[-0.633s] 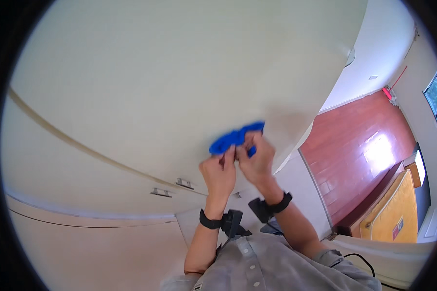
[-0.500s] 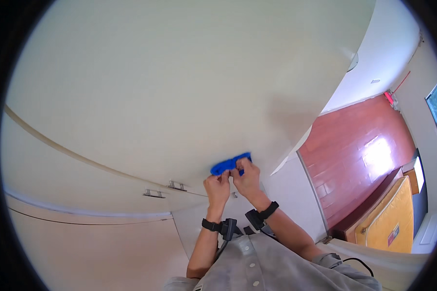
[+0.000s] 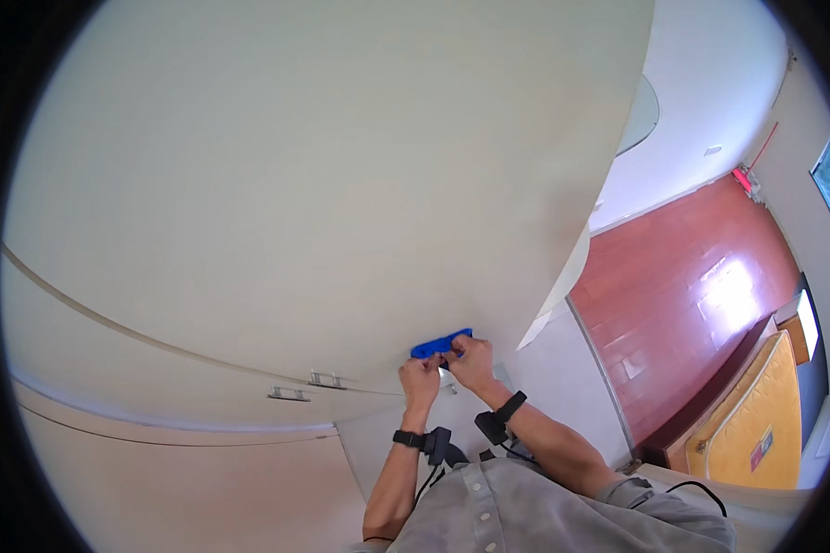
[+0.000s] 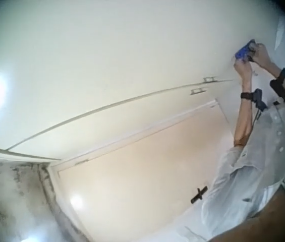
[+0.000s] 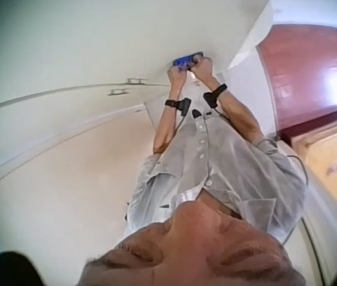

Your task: Cleaning and wiping the exterior surfaces of a large wardrobe and adjacent wall areas with a cloth.

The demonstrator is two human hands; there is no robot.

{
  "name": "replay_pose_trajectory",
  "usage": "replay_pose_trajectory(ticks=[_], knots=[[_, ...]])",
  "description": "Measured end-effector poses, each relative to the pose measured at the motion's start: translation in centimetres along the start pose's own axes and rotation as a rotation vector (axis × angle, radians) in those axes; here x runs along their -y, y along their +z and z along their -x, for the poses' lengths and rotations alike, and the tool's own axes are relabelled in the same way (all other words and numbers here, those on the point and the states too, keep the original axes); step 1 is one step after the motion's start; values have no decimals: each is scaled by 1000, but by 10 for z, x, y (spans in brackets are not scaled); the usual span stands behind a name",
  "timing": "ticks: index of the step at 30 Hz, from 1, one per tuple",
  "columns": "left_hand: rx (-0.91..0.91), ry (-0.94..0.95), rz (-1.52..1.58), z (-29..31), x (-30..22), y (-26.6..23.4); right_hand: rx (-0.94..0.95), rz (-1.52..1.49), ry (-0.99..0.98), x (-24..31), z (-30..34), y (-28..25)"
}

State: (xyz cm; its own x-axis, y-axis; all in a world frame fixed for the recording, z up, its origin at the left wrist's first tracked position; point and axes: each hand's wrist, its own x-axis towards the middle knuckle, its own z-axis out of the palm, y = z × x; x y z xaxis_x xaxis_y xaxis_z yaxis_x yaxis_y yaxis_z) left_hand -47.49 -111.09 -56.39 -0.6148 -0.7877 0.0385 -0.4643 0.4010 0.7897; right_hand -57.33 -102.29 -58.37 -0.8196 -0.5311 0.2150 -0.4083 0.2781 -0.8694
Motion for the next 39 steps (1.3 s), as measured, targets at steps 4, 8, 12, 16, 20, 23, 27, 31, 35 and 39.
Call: replay_pose_trajectory(ticks=[4, 8, 12, 16, 20, 23, 27, 31, 35, 39], knots=[[-101, 104, 149, -7, -121, -64, -217, -146, -245, 103, -39, -70], [-147, 195, 318, -13, -213, -107, -401, -267, -418, 181, -73, -121], [-162, 209, 431, -14, -213, -98, -347, -342, -410, 174, -77, -121], [-98, 124, 288, -13, -144, -37, -297, -226, -265, 98, -52, -96], [38, 48, 49, -11, -76, 32, -189, -136, -45, 4, -28, -68], [130, -73, -29, -12, -16, 80, -72, -98, 143, -59, -12, -42], [150, -98, 82, -11, -14, 104, -51, 26, 146, -75, -10, -45], [165, 10, -48, -17, -83, 63, -241, -59, 22, -19, -30, -84], [-6, 245, 229, -23, -216, 16, -489, -210, -280, 78, -79, -164], [-1, 300, 388, -31, -283, -11, -529, -285, -428, 122, -109, -204]])
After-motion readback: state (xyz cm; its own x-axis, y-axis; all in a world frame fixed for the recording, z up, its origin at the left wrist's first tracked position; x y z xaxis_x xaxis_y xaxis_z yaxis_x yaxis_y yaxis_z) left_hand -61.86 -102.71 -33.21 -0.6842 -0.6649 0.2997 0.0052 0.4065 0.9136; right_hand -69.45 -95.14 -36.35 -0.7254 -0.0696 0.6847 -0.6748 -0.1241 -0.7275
